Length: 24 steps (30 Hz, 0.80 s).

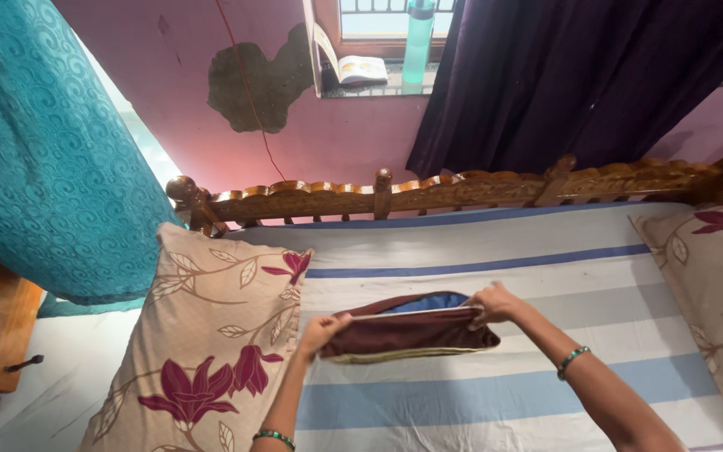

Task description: The person arranges pillows on a bed. They place a pillow on the bed, insert it into a floral pillowcase, and then place a blue pillow and a brown patterned pillow on the bed.

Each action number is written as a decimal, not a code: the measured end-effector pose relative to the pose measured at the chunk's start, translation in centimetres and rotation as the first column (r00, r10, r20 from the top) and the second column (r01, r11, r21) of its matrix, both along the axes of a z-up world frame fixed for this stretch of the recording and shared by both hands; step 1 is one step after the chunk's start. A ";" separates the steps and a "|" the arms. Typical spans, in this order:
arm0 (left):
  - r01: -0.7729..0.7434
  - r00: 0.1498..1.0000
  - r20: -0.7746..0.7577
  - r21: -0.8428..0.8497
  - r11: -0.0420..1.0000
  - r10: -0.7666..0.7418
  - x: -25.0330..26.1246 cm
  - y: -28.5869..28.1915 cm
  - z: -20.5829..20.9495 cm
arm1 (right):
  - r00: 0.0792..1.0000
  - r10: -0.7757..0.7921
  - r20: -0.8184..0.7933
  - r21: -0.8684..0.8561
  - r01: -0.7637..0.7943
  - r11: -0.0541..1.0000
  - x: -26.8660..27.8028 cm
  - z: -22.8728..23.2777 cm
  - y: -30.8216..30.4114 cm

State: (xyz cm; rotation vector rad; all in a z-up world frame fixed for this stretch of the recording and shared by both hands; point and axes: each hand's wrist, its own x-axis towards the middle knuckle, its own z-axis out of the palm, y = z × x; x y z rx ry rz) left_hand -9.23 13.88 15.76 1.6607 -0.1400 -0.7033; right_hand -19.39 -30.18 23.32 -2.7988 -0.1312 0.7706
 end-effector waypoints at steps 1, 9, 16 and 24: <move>-0.087 0.989 0.112 -0.051 0.995 0.093 1.1 0.4 0.3 | 1.000 -0.007 0.005 0.030 0.007 1.000 0.0 -0.7 0.2; -0.550 0.580 0.805 0.274 0.789 0.125 1.9 -3.7 10.2 | 0.731 -0.583 -0.354 0.835 0.528 0.156 2.7 3.1 7.0; 0.189 0.858 0.496 -0.062 0.980 -0.134 -5.4 -8.8 17.6 | 0.626 -0.545 -0.558 0.807 0.562 -0.181 2.3 12.8 13.8; -0.304 0.765 0.632 0.186 0.934 0.123 -4.3 -11.4 8.9 | 0.714 -0.449 -0.537 0.836 0.521 -0.172 2.5 8.6 18.5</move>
